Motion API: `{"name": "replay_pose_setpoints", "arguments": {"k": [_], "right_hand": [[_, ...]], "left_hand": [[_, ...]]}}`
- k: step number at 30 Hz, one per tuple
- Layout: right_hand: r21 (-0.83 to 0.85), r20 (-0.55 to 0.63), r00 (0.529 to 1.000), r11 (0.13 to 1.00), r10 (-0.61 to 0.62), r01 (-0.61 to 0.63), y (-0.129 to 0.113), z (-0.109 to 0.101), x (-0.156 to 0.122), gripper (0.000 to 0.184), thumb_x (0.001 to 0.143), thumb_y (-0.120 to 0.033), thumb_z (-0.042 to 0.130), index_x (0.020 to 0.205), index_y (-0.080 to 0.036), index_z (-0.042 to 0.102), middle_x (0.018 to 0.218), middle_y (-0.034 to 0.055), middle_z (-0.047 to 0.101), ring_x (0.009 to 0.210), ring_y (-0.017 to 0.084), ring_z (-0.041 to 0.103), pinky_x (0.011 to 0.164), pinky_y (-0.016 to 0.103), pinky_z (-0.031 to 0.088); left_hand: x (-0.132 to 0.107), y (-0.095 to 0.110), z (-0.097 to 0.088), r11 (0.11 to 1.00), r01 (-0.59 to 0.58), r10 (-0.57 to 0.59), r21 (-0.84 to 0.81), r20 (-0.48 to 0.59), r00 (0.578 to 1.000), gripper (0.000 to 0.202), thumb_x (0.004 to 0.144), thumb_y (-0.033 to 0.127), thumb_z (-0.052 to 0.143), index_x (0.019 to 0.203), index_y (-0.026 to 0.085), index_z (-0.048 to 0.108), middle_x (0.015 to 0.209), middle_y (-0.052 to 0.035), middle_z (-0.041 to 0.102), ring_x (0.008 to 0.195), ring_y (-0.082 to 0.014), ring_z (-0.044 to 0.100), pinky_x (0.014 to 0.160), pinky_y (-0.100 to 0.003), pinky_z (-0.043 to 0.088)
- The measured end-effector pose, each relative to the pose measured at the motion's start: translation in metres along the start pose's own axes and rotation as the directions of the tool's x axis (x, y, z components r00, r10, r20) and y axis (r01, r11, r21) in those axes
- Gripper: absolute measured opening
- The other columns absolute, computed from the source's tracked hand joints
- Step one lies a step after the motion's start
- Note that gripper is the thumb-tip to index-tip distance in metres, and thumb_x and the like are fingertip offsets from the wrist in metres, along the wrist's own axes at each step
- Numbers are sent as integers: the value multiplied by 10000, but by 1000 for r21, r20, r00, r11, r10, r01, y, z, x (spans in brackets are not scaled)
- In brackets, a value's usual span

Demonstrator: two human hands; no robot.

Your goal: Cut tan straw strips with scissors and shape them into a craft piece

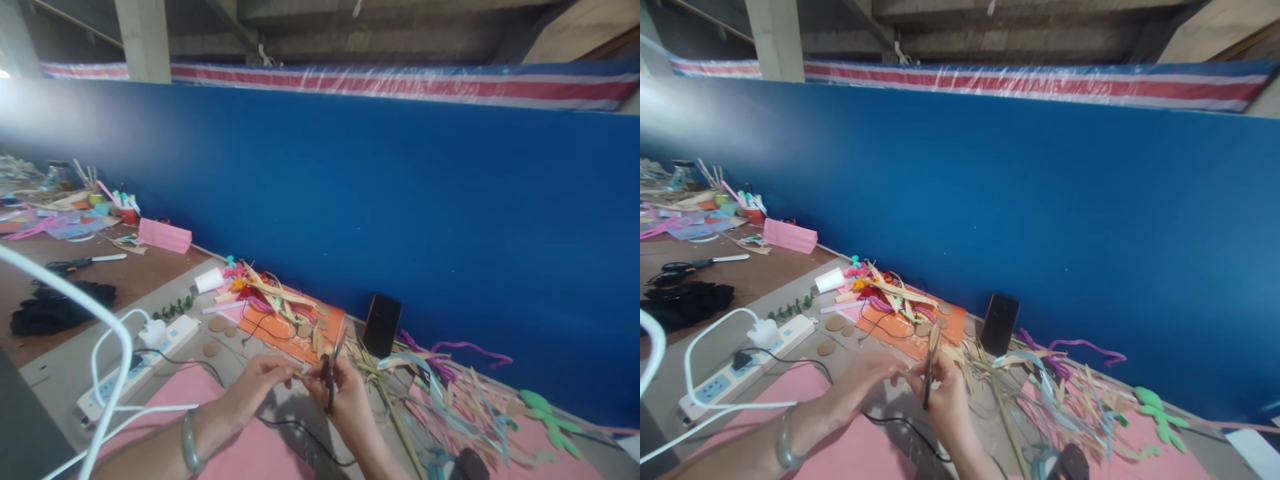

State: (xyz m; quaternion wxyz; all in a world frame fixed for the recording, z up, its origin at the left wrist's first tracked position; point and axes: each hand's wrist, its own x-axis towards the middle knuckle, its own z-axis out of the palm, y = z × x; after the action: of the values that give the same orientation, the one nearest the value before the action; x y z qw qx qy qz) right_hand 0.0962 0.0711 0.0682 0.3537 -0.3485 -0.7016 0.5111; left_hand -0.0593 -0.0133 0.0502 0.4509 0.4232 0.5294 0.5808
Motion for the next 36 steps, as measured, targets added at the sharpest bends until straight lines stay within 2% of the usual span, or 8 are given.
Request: {"name": "replay_pose_setpoints", "arguments": {"k": [7, 12, 16, 21, 24, 27, 32, 36], "right_hand": [[28, 5, 1000, 999, 22, -22, -5, -3, 1, 296, 601, -354, 775, 684, -192, 541, 621, -8, 603, 581, 147, 533, 571, 257, 426], [-43, 99, 995, 999, -29, 33, -8, -6, 0, 197, 620, -248, 737, 681, -183, 561, 622, -14, 603, 605, 147, 550, 588, 243, 426], [-117, 174, 983, 989, -64, 85, -9, -6, 0, 102, 644, -166, 672, 664, -178, 572, 620, -11, 609, 596, 139, 540, 572, 231, 411], [-114, 185, 983, 992, -23, 44, -11, -2, -4, 139, 650, -200, 683, 663, -181, 546, 637, -2, 614, 614, 149, 545, 593, 243, 419], [-133, 161, 987, 990, -26, 47, -11, -3, -3, 178, 671, -268, 698, 676, -182, 542, 637, -8, 597, 626, 151, 536, 603, 247, 412], [-248, 176, 982, 962, -69, 113, -8, -9, 0, 217, 679, -335, 710, 693, -186, 554, 642, -13, 584, 619, 147, 507, 595, 248, 385], [-540, 267, 957, 804, -115, 248, -6, -16, -1, 249, 600, -337, 765, 680, -209, 567, 645, -18, 575, 654, 163, 462, 609, 257, 323], [-582, 318, 942, 763, -105, 281, -5, -14, -4, 259, 615, -312, 745, 617, -210, 507, 591, -35, 546, 635, 151, 442, 603, 253, 292]], "left_hand": [[1, -3, 1, 1000, 2, -4, 20, 90, 996, 242, 754, 359, 677, 661, 139, 714, 660, -20, 616, 674, -144, 534, 632, -229, 378], [5, -12, -5, 996, -46, 28, 81, 209, 977, 226, 694, 335, 736, 780, 126, 735, 709, -29, 648, 668, -134, 533, 610, -224, 367], [6, -14, -8, 999, 40, -43, 17, 221, 974, 232, 675, 330, 736, 750, 111, 721, 612, -24, 635, 568, -118, 520, 540, -217, 363], [4, -8, -5, 995, 96, -100, 30, 241, 965, 178, 662, 287, 710, 657, 111, 683, 530, 2, 596, 497, -98, 495, 493, -206, 354], [2, -2, -3, 994, 103, -107, 28, 210, 972, 169, 671, 278, 692, 634, 118, 652, 516, 8, 590, 486, -96, 499, 483, -201, 356], [2, 3, -3, 996, 73, -68, -45, 110, 992, 198, 685, 311, 706, 653, 127, 639, 528, 6, 595, 513, -104, 521, 509, -204, 381], [6, 5, -8, 976, -20, 10, -216, -49, 999, 175, 707, 287, 703, 692, 135, 619, 620, -16, 635, 539, -98, 526, 542, -212, 388], [7, 3, -11, 965, -49, 30, -259, -75, 997, 178, 727, 290, 683, 714, 129, 606, 639, -38, 661, 526, -104, 533, 548, -227, 395]]}}
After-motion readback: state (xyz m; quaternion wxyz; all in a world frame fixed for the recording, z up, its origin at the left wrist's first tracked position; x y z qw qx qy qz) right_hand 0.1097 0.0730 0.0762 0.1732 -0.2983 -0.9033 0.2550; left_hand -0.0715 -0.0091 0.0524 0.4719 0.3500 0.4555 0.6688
